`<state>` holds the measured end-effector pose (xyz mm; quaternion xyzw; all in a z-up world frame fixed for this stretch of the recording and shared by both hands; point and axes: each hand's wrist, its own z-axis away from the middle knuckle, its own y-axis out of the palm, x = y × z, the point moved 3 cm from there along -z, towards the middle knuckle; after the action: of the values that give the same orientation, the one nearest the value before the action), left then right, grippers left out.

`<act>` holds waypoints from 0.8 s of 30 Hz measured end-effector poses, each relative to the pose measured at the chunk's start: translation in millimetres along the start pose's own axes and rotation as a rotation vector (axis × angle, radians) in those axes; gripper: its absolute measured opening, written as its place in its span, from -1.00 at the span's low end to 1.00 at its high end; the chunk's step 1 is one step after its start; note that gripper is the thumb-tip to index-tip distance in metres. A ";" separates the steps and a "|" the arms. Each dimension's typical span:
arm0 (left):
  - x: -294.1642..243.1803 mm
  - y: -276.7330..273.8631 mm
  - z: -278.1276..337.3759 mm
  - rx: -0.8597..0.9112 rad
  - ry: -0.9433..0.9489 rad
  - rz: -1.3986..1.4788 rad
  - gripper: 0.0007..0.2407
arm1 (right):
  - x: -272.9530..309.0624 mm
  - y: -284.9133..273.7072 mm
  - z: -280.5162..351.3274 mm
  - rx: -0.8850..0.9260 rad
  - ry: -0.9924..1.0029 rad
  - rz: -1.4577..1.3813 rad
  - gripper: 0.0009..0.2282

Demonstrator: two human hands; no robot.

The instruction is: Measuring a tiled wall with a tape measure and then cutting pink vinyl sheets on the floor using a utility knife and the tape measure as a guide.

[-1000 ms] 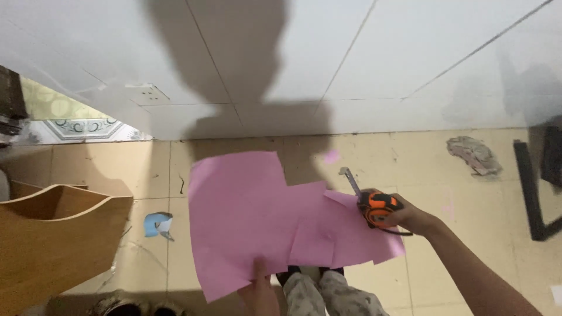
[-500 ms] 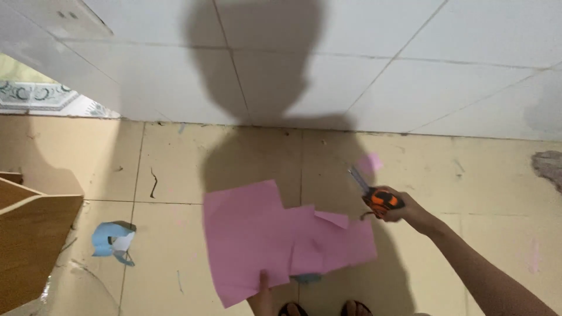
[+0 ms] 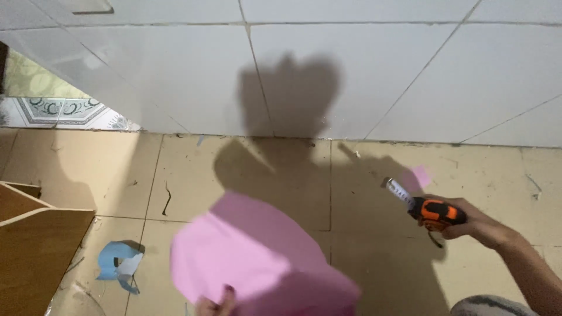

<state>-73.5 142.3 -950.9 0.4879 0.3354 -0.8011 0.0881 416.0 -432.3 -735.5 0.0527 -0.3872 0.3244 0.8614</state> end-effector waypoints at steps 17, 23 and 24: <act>-283.1 89.7 -76.3 1.155 -0.277 -0.802 -0.38 | -79.4 45.4 20.1 0.444 -0.022 -0.118 -0.13; -331.4 131.5 -45.2 1.350 -0.119 -0.764 -0.55 | -166.8 37.2 32.8 0.420 0.152 -0.166 -0.14; -348.7 136.4 -46.4 1.284 0.005 -0.757 -0.39 | -185.8 30.7 35.3 0.365 0.143 -0.197 -0.27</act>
<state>201.2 2.6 -733.2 0.2961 -0.0534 -0.8139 -0.4971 284.3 -516.6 -846.2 0.2224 -0.2531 0.3065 0.8903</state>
